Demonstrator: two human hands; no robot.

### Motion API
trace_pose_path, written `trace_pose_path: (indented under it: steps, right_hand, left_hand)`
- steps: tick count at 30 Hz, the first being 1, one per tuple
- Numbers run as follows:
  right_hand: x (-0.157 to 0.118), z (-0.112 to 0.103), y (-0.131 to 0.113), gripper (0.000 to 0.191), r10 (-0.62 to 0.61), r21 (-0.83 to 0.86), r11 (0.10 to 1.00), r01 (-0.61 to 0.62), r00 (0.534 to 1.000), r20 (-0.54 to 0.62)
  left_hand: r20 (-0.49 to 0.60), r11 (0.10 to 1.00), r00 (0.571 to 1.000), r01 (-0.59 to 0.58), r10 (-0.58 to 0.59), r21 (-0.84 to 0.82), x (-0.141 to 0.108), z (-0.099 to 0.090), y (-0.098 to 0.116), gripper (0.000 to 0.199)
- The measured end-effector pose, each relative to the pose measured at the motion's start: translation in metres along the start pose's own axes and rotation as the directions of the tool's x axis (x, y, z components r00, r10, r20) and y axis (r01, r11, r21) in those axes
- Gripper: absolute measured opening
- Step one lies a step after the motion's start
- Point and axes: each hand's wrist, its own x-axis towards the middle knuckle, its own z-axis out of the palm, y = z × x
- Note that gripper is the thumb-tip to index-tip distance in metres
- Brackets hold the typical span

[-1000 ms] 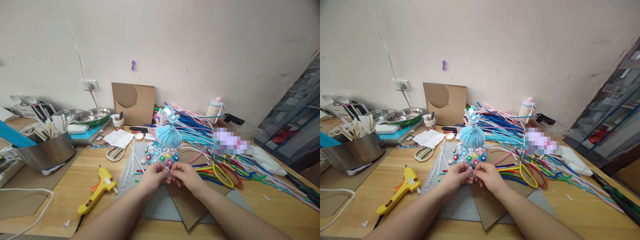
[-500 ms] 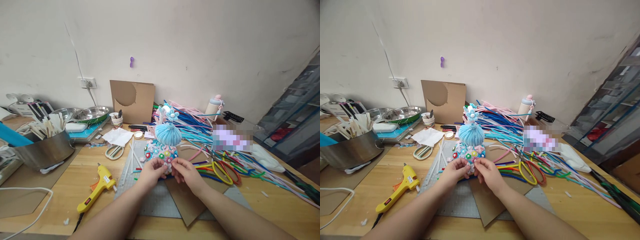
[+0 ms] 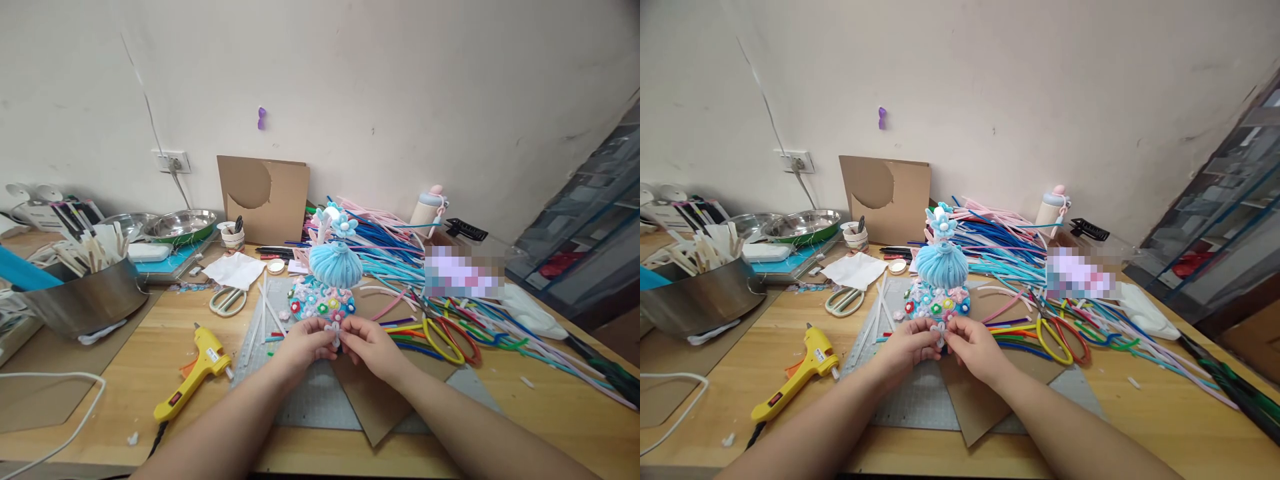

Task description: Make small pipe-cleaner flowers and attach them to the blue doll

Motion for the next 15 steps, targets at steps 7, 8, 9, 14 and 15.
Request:
trace_pose_path:
  steps: [7, 8, 9, 14, 15]
  right_hand:
    - [-0.003, -0.003, 0.003, 0.016, -0.11, -0.213, 0.971, 0.11, 0.994, 0.014]
    - [-0.002, -0.004, 0.003, 0.017, -0.139, -0.254, 0.957, 0.14, 0.99, 0.02]
    - [-0.002, -0.005, 0.002, 0.017, -0.164, -0.289, 0.943, 0.165, 0.986, 0.028]
    - [-0.001, -0.011, 0.001, 0.018, -0.208, -0.347, 0.911, 0.222, 0.975, 0.076]
    - [-0.001, -0.011, 0.001, 0.018, -0.211, -0.353, 0.907, 0.228, 0.974, 0.086]
  left_hand:
    - [-0.005, 0.951, 1.0, -0.025, 0.028, 0.307, 0.001, 0.001, -0.003, 0.025]
    - [-0.004, 0.943, 0.999, -0.037, 0.04, 0.331, 0.002, 0.001, -0.003, 0.025]
    - [-0.005, 0.937, 0.999, -0.045, 0.05, 0.346, 0.002, 0.001, -0.004, 0.024]
    - [0.008, 0.918, 0.992, -0.122, 0.128, 0.377, 0.003, -0.002, -0.006, 0.023]
    - [0.008, 0.911, 0.989, -0.136, 0.144, 0.388, 0.003, -0.002, -0.005, 0.023]
